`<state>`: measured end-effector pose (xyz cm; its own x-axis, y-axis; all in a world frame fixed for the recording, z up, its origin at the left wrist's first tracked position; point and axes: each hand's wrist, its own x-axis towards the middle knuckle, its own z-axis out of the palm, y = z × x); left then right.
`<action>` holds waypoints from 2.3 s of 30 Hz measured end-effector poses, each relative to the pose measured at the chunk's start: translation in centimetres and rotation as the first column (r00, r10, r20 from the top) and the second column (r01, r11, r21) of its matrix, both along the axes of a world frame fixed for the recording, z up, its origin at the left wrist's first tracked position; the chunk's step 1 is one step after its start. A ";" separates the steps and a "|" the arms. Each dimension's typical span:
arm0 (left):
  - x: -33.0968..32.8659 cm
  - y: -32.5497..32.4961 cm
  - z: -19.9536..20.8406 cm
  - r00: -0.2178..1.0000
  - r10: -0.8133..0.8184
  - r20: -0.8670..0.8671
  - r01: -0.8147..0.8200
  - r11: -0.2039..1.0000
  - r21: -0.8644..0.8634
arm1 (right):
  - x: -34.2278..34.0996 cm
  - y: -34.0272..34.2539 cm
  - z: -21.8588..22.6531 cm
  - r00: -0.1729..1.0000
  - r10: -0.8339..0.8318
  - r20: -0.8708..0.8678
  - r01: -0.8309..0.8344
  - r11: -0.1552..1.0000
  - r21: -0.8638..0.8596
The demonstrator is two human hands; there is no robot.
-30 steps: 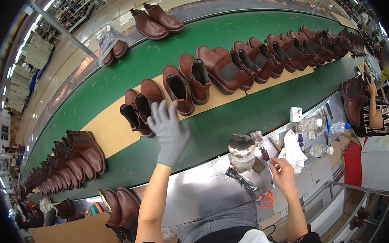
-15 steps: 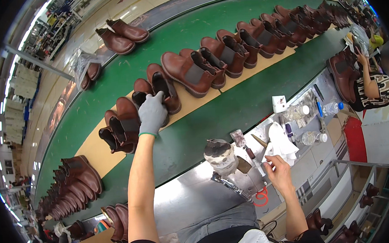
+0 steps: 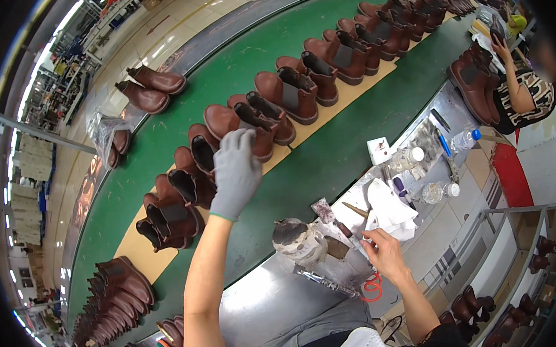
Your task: Inspecting, cleaning with a cloth, and applying a finish using a spray gun to leather boots on a factory production line.
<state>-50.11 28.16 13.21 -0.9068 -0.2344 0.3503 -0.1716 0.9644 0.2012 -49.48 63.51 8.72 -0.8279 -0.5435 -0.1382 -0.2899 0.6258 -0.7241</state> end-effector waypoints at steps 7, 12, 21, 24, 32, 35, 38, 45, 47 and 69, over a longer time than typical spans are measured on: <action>-6.4 0.4 -3.2 0.983 0.041 0.181 -0.036 0.999 -0.035 | 0.0 1.1 -1.0 0.994 0.052 -0.092 -0.056 0.997 -0.047; -6.9 -0.3 -4.5 0.992 0.077 0.104 -0.075 0.997 -0.027 | -1.4 0.9 0.4 0.997 0.040 -0.067 -0.040 0.999 0.004; -4.0 -0.1 -5.3 0.998 0.057 0.018 -0.057 0.998 0.031 | -7.5 -2.7 2.0 0.784 0.535 -0.314 -0.518 0.843 0.145; -2.6 0.0 -5.0 0.997 0.061 0.036 -0.062 0.997 0.038 | -10.7 -5.3 2.5 0.660 0.645 -0.386 -0.596 0.762 0.254; 6.7 2.7 -6.9 0.932 0.219 -0.289 -0.156 0.961 0.226 | -22.8 -12.2 0.8 0.881 0.340 -0.328 -0.302 0.940 0.161; 12.4 6.8 -9.3 0.881 0.388 -0.270 -0.254 0.870 0.422 | -26.8 -14.1 0.4 0.915 0.210 -0.344 -0.202 0.977 0.060; 17.0 11.8 -13.1 0.849 0.527 -0.033 -0.471 0.784 0.404 | -30.2 -17.4 -2.9 0.970 0.082 -0.231 -0.119 0.981 -0.151; 17.7 14.9 -14.4 0.827 0.541 0.152 -0.561 0.781 0.275 | -26.5 -21.9 -5.7 0.986 0.000 -0.168 -0.055 0.944 -0.324; 17.6 14.6 -13.3 0.818 0.555 0.151 -0.574 0.774 0.267 | -26.7 -22.0 -5.7 0.987 0.050 -0.150 -0.093 0.951 -0.294; 18.3 14.7 -14.8 0.813 0.538 0.224 -0.577 0.798 0.174 | -43.3 -17.1 -6.3 0.836 -0.463 -0.295 0.422 0.885 -0.194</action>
<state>-31.79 42.88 -1.54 -0.6312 -0.7701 0.0924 -0.7127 0.6228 0.3227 -92.77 46.44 2.44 -0.9700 -0.1029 0.2203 -0.2322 0.6614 -0.7132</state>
